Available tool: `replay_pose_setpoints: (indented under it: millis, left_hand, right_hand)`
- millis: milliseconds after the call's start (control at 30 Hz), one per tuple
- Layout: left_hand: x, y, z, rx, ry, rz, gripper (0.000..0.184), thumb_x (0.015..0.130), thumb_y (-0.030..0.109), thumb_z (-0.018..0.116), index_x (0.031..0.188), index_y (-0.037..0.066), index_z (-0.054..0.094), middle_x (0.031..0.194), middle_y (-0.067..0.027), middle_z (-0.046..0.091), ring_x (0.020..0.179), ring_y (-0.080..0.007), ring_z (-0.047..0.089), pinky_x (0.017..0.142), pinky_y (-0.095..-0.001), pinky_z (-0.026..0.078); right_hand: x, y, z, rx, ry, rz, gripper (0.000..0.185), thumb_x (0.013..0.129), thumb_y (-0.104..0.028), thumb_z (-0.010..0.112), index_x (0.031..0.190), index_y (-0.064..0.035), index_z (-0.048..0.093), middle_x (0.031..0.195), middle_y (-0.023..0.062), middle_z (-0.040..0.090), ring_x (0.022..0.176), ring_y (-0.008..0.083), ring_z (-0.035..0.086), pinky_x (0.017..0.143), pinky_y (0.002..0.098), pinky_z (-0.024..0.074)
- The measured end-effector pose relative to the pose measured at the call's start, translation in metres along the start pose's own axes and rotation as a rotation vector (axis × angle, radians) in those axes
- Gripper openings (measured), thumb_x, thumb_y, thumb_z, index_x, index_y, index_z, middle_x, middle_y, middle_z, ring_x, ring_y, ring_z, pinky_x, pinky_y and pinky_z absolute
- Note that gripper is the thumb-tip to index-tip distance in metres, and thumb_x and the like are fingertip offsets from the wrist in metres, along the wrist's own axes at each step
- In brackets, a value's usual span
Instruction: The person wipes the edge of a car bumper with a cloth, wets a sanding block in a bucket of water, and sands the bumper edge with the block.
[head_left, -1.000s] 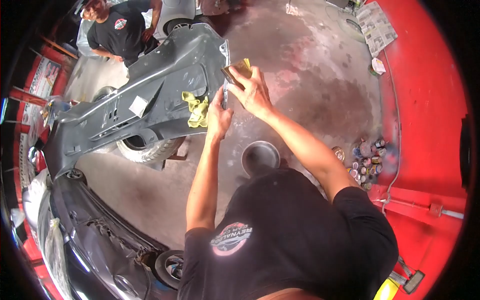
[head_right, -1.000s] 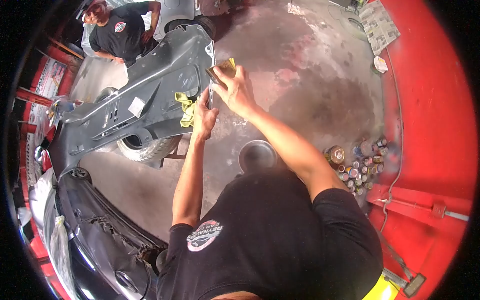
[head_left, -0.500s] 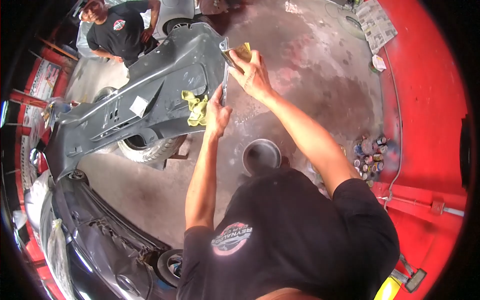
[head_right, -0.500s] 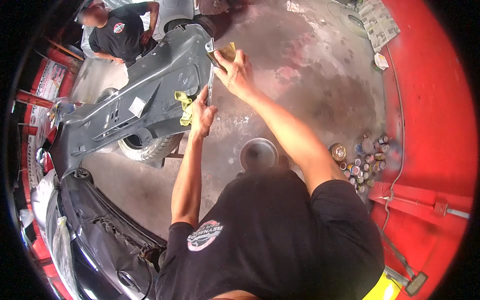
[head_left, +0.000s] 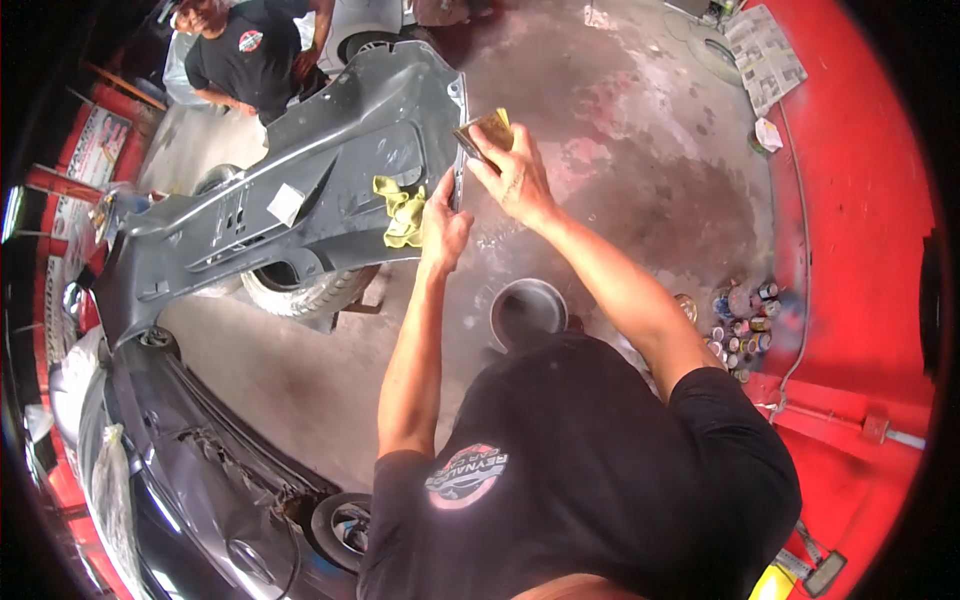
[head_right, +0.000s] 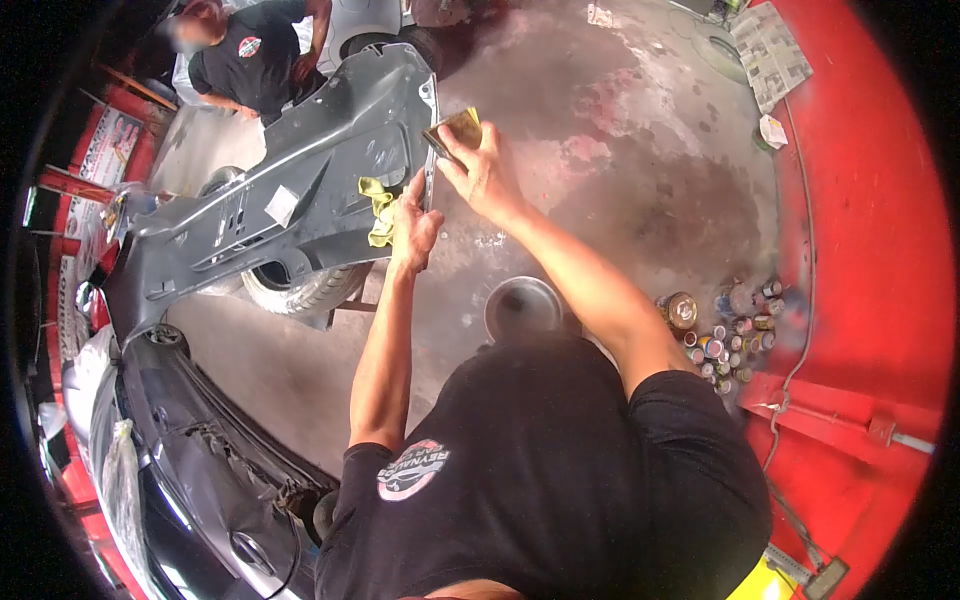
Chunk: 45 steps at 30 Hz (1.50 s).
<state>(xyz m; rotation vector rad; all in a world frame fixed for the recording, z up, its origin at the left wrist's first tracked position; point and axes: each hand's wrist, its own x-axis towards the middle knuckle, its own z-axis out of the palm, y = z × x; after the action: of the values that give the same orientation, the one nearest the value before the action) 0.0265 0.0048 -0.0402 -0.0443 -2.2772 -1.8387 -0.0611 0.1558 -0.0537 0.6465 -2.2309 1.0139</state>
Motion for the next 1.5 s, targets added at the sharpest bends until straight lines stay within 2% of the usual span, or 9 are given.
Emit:
replay_pose_setpoints:
  millis: [167,367,567,700,967,1000,1133,1333,1500]
  left_hand:
    - [0.007,-0.005,-0.007,0.086,-0.049,-0.089,0.082,0.069,-0.006,0.051,0.151,-0.006,0.049,0.122,-0.0095,0.069,0.099,-0.0152,0.063,0.088,-0.0241,0.05]
    - [0.01,-0.007,-0.007,0.086,-0.014,-0.048,0.081,0.071,-0.009,0.052,0.151,-0.007,0.047,0.125,-0.0154,0.07,0.105,-0.0198,0.065,0.094,-0.0263,0.049]
    - [0.007,-0.01,-0.005,0.055,-0.041,-0.06,0.083,0.07,-0.011,0.051,0.152,-0.006,0.047,0.129,-0.0168,0.069,0.107,-0.0192,0.066,0.094,-0.0272,0.05]
    - [0.008,-0.017,-0.002,0.019,-0.045,-0.045,0.083,0.069,-0.011,0.05,0.152,-0.006,0.047,0.129,-0.0112,0.067,0.11,-0.0165,0.063,0.096,-0.025,0.048]
    - [0.008,-0.009,-0.003,0.087,-0.069,-0.045,0.083,0.07,-0.013,0.049,0.152,-0.006,0.045,0.142,-0.0198,0.061,0.134,-0.0249,0.057,0.114,-0.0314,0.04]
    - [0.006,-0.012,-0.001,0.122,-0.024,0.006,0.083,0.07,-0.014,0.049,0.152,-0.005,0.046,0.136,-0.0163,0.065,0.124,-0.0214,0.061,0.106,-0.0279,0.044]
    - [0.003,-0.003,-0.002,0.061,-0.057,-0.123,0.083,0.071,-0.013,0.05,0.153,-0.004,0.046,0.131,-0.0133,0.067,0.116,-0.0187,0.063,0.1,-0.0258,0.046]
    - [0.001,0.004,0.0,-0.032,-0.072,-0.146,0.083,0.07,-0.013,0.05,0.153,-0.004,0.047,0.129,-0.011,0.067,0.113,-0.0171,0.062,0.098,-0.0256,0.047]
    - [0.004,-0.017,-0.002,-0.072,-0.084,-0.066,0.085,0.067,-0.011,0.051,0.152,-0.007,0.046,0.144,-0.0169,0.06,0.134,-0.024,0.056,0.112,-0.033,0.044]
  right_hand:
    - [0.059,0.008,-0.006,-0.054,0.019,0.034,0.048,0.094,-0.032,0.074,0.14,-0.0202,0.067,0.124,0.0211,0.056,0.117,0.0399,0.056,0.104,0.0479,0.0456]
    - [0.019,0.001,0.001,-0.013,-0.003,-0.016,0.047,0.095,-0.033,0.073,0.141,-0.0226,0.067,0.127,0.0223,0.053,0.119,0.0408,0.055,0.105,0.0502,0.0443]
    - [0.099,0.018,-0.001,-0.084,0.009,0.045,0.049,0.095,-0.037,0.072,0.141,-0.0237,0.066,0.124,0.0212,0.054,0.117,0.0406,0.055,0.103,0.0499,0.0462]
    - [0.032,0.009,0.008,-0.042,0.066,-0.094,0.051,0.093,-0.037,0.074,0.141,-0.0212,0.066,0.129,0.0237,0.053,0.12,0.0402,0.055,0.103,0.0507,0.0467]
    - [0.1,0.029,-0.008,-0.084,0.041,0.1,0.048,0.093,-0.04,0.074,0.14,-0.0294,0.068,0.123,0.0201,0.056,0.118,0.0387,0.058,0.102,0.0481,0.0493]
    - [0.106,0.034,-0.013,-0.058,0.049,0.194,0.048,0.093,-0.041,0.075,0.139,-0.0292,0.068,0.125,0.0199,0.057,0.117,0.0388,0.058,0.103,0.0468,0.0486]
    - [0.088,0.047,-0.021,-0.072,0.036,0.143,0.051,0.093,-0.041,0.073,0.143,-0.0315,0.064,0.131,0.0189,0.051,0.124,0.0398,0.051,0.107,0.0516,0.0429]
    - [0.077,0.038,-0.02,-0.181,-0.059,-0.211,0.056,0.091,-0.031,0.077,0.145,-0.0316,0.062,0.143,0.0223,0.05,0.124,0.0403,0.053,0.106,0.0523,0.0445]
    - [0.044,0.034,-0.017,-0.18,-0.037,-0.273,0.047,0.095,-0.03,0.071,0.142,-0.0284,0.065,0.144,0.023,0.047,0.124,0.0413,0.05,0.102,0.052,0.043]
